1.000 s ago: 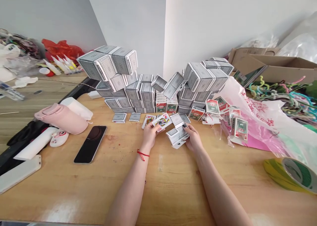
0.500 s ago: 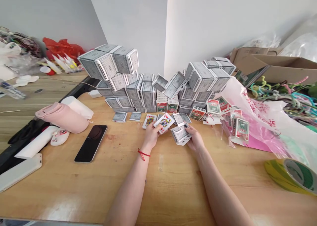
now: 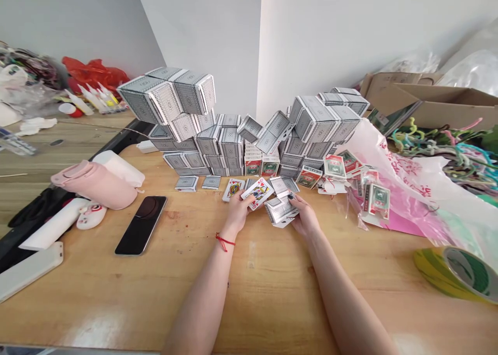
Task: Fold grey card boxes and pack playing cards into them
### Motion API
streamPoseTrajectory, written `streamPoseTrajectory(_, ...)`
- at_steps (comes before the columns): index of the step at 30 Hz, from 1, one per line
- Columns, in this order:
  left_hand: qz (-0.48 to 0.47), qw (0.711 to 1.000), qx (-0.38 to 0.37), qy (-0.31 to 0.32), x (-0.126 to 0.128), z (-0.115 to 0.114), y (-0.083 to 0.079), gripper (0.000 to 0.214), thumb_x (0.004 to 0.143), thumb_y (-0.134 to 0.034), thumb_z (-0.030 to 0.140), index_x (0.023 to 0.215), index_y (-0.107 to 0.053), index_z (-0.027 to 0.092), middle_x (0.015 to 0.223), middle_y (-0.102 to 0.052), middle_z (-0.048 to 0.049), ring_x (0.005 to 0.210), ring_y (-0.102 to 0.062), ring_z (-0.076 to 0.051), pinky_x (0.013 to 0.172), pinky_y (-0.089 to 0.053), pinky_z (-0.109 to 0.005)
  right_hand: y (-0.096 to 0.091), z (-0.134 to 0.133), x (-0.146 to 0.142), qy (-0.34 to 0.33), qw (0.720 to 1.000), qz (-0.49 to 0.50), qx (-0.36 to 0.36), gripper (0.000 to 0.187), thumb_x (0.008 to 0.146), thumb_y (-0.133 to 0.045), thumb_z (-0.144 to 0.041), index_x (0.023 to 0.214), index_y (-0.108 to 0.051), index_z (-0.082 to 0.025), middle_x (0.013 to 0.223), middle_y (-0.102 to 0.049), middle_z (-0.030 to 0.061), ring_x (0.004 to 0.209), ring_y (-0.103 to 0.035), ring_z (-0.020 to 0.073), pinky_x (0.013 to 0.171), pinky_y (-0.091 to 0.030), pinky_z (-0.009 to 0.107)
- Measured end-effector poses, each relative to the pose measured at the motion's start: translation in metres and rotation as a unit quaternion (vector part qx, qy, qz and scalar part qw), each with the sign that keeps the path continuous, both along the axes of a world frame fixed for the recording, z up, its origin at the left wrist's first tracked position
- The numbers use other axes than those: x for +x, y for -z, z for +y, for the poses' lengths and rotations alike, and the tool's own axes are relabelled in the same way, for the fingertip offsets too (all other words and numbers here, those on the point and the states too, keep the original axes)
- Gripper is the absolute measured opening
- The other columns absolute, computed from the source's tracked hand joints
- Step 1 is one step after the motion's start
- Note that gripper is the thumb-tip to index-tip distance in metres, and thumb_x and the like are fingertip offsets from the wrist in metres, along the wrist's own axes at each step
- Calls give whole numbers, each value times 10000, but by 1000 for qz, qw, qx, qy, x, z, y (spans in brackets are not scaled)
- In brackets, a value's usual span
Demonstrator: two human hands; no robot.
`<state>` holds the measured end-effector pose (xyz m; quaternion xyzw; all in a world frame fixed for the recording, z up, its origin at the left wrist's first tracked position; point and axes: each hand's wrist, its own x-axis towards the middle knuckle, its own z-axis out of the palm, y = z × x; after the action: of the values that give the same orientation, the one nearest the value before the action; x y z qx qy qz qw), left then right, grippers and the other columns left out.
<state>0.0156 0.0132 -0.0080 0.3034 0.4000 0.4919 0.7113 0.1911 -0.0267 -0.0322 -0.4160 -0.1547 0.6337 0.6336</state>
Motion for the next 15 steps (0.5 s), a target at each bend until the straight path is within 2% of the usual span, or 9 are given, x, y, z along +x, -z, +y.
streamPoseTrajectory(9,10,1000,8,6,0,1,4,248,549,-676,195,751,-546,133,780,-649,-40,680,-605,-150,589,-483,-260,-2,0,-1,1,1000,-13,-8,307,640,-618,-153,939,-632,-221,826,-690,-12,662,-629,140,581,-495,236)
streamPoseTrajectory(15,102,992,65,20,-5,3,12,214,586,-654,236,745,-551,136,683,-617,-6,600,-569,-129,542,-444,-232,-4,-1,-5,14,999,-43,2,312,616,-650,-204,927,-633,-228,826,-681,-15,646,-605,140,554,-478,239)
